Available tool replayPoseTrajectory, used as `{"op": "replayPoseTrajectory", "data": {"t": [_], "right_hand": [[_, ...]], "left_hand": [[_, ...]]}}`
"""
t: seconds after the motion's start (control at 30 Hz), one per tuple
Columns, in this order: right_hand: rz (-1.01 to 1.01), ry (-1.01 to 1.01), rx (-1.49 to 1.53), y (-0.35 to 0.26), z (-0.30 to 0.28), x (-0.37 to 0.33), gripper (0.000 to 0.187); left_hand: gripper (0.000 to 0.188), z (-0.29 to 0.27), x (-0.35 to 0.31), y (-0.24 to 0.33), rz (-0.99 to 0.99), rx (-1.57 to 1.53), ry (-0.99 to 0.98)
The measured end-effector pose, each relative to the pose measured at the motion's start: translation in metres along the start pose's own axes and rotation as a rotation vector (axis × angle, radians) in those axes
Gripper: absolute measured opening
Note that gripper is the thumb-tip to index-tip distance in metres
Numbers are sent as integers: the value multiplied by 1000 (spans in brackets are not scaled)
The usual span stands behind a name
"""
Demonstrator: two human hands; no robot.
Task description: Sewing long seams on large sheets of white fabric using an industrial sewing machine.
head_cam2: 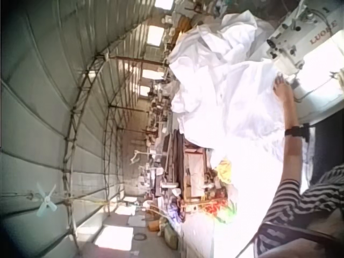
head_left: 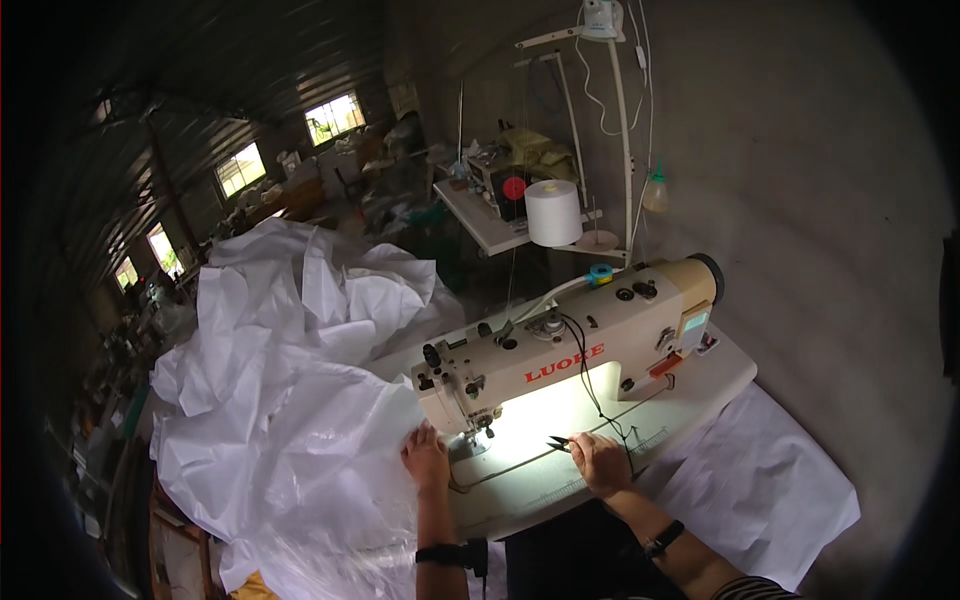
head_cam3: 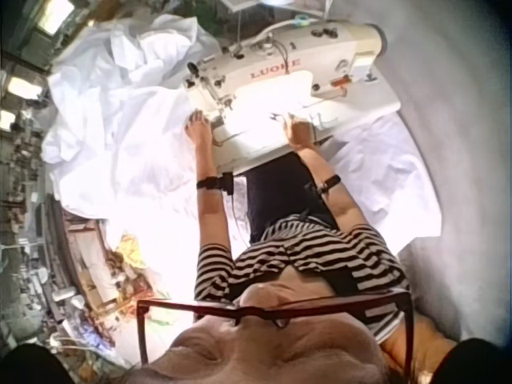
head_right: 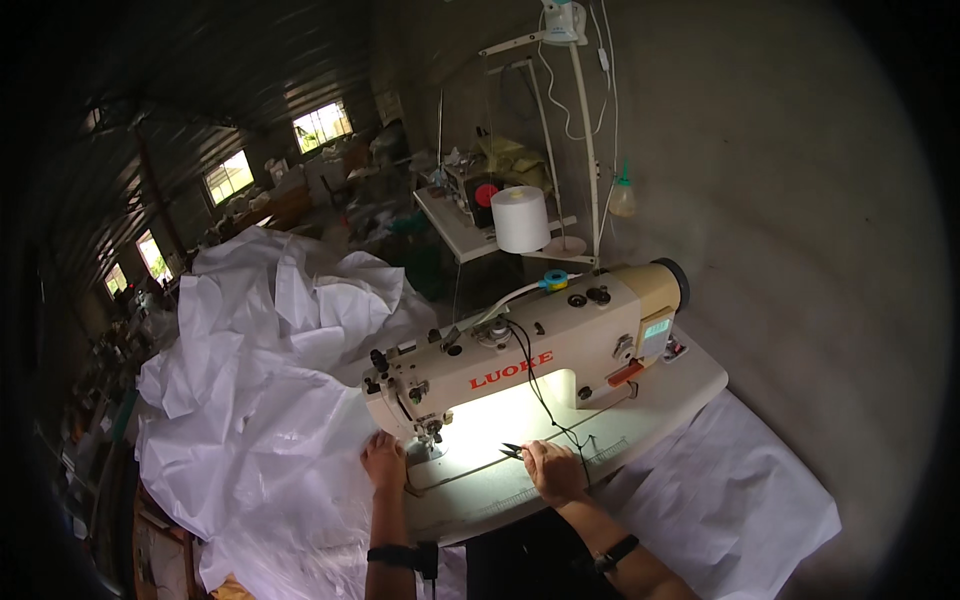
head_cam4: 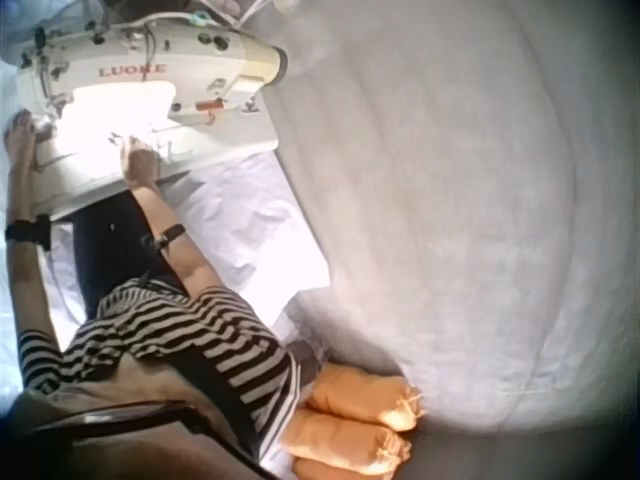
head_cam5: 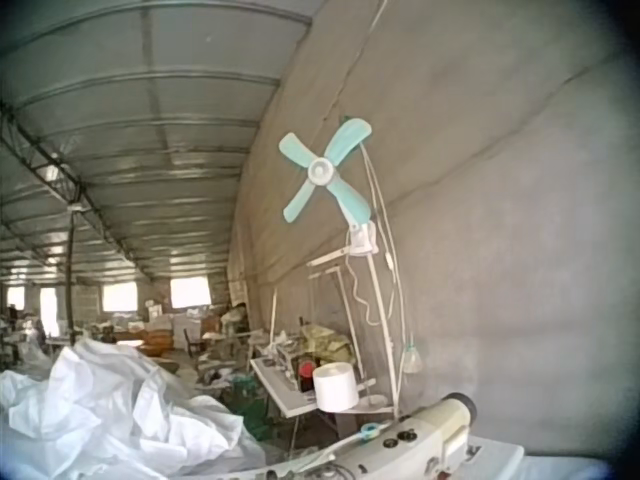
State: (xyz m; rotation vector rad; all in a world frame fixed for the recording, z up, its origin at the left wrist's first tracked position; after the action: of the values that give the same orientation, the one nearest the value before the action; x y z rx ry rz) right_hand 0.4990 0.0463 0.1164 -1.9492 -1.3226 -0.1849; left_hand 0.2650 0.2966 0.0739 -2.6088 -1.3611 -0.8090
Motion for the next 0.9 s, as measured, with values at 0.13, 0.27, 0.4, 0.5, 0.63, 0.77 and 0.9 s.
{"op": "replayPoseTrajectory", "data": {"t": [0.13, 0.27, 0.4, 0.5, 0.63, 0.77, 0.9], "right_hand": [[5, -99, 0, -2, 5, -2, 28], [-14, -133, -28, -15, 11, -4, 29], [-151, -205, -8, -55, 36, -7, 27], [-209, -245, 18, -84, 60, -5, 27], [-273, -246, 75, -111, 79, -1, 21], [-291, -285, -5, -121, 95, 3, 20], [-318, -298, -130, -130, 114, 7, 21]], "left_hand": [[29, -21, -15, -25, -72, 63, 96], [31, -42, -42, -45, -131, 109, 115], [31, -63, -68, -45, -155, 138, 116], [31, -71, -84, -46, -236, 103, 71], [32, -78, -93, -45, -275, 81, 49], [31, -87, -101, -44, -278, 100, 76], [31, -103, -118, -38, -242, 116, 135]]}}
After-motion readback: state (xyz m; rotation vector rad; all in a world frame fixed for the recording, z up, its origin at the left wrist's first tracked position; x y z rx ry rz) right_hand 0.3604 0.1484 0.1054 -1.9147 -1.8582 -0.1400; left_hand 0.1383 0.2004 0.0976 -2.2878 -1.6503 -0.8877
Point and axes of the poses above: each hand's wrist, its own x-axis towards the middle knuckle, its own z-axis out of the palm, y = z × x, the point moved 9 cm from there along x, towards the middle knuckle, and after that the axes turned 7 degrees about z, right-handed, at the moved point
